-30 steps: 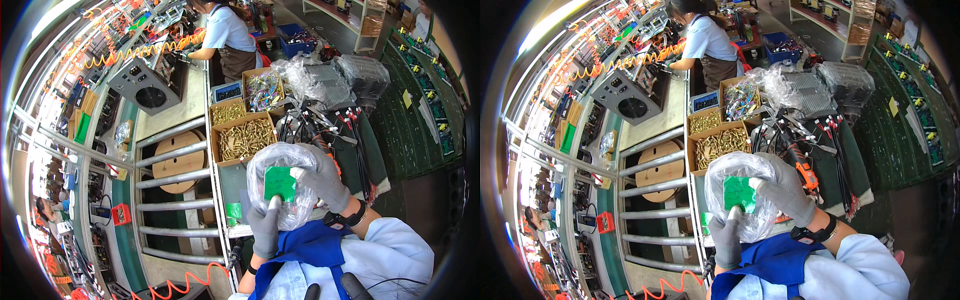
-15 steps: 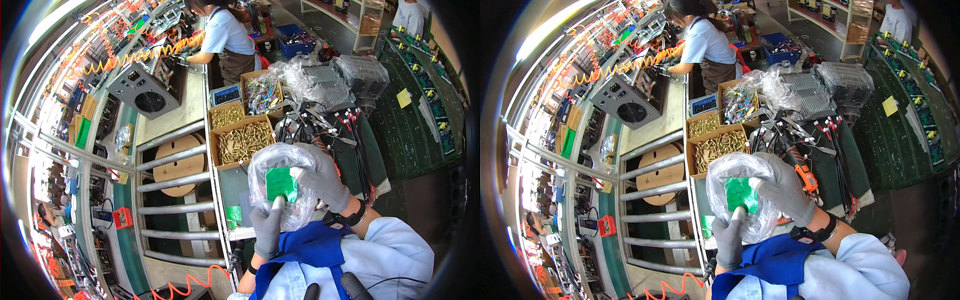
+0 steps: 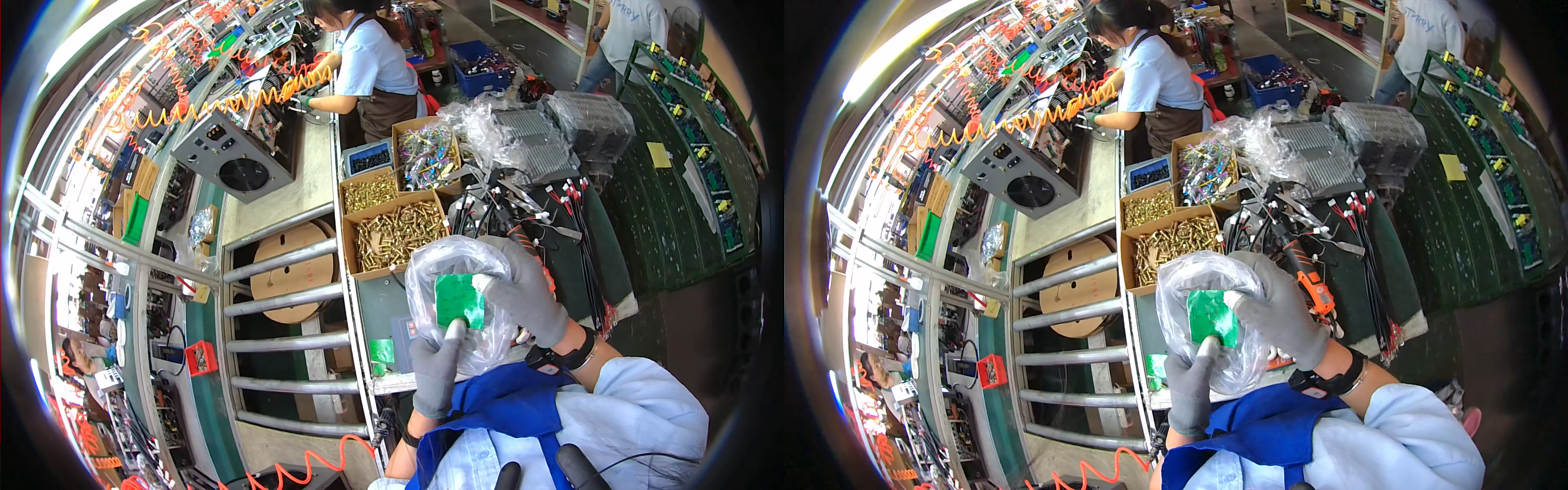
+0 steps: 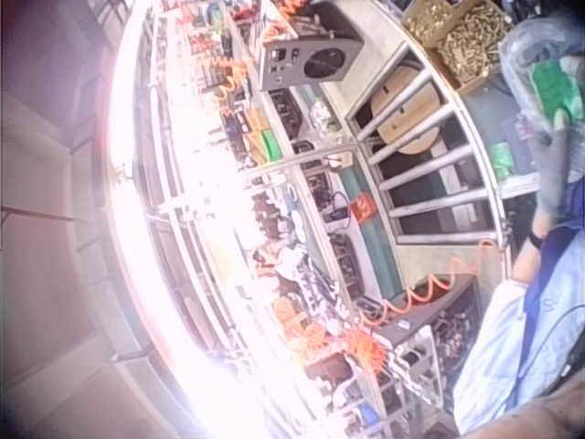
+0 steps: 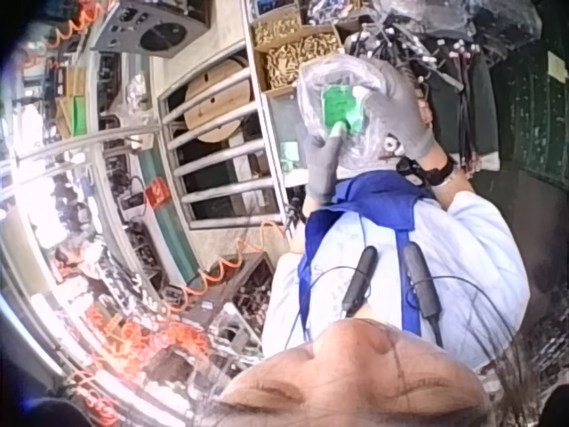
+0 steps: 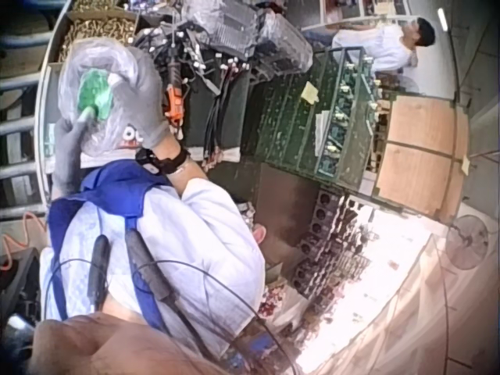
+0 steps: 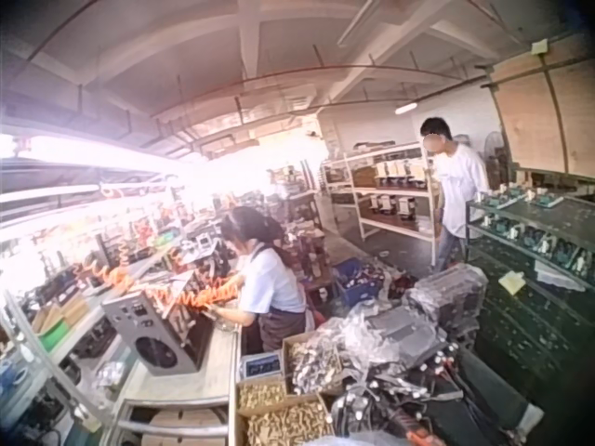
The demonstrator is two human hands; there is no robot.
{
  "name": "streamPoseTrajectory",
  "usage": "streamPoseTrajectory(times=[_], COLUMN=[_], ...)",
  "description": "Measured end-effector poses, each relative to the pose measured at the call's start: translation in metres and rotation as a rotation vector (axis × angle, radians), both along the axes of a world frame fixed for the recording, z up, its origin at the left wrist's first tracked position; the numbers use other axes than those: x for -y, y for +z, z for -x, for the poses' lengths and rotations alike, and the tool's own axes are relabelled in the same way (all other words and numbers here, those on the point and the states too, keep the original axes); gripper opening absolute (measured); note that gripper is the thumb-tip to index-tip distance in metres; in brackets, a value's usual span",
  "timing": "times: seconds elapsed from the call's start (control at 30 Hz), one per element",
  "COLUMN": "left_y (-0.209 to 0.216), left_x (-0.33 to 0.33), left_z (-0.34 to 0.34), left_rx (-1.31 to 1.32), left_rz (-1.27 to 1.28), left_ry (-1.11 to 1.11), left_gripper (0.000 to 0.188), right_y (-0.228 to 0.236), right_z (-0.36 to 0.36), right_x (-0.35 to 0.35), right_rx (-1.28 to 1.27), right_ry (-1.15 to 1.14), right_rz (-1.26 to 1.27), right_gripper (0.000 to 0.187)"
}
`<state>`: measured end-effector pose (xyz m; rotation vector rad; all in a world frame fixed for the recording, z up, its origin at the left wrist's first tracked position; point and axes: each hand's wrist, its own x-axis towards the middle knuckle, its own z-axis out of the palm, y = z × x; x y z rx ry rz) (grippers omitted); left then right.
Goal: Assembling and wiring internal components for solar power inverters on a factory line.
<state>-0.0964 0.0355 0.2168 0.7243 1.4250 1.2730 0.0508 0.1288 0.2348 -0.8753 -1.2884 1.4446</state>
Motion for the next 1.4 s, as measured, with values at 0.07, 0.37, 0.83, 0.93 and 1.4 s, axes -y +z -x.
streamPoseTrajectory(times=[0.07,0.37,0.83,0.93,1.4], left_y=[-0.009,-0.051,-0.117,-0.123,-0.192], left_x=[-0.005,-0.016,0.008,0.018,0.008], left_z=[0.005,0.031,0.151,0.176,0.189], left_rx=[-0.064,-0.298,-0.706,-0.563,-0.66], left_rz=[-0.083,-0.172,-0.015,-0.067,0.112], left_ry=[0.061,0.107,0.543,0.579,0.925], left_gripper=[0.023,0.04,0.035,0.038,0.03], right_y=[-0.008,-0.044,-0.092,-0.101,-0.157], right_z=[0.002,0.016,0.07,0.08,0.183], right_x=[-0.001,0.004,0.016,-0.004,-0.089], right_rx=[0.127,0.229,0.643,0.707,1.33], right_ry=[-0.053,-0.035,0.203,0.118,0.259], right_rz=[-0.075,-0.063,-0.245,-0.367,-0.675], right_gripper=[0.043,0.036,0.033,0.034,0.027])
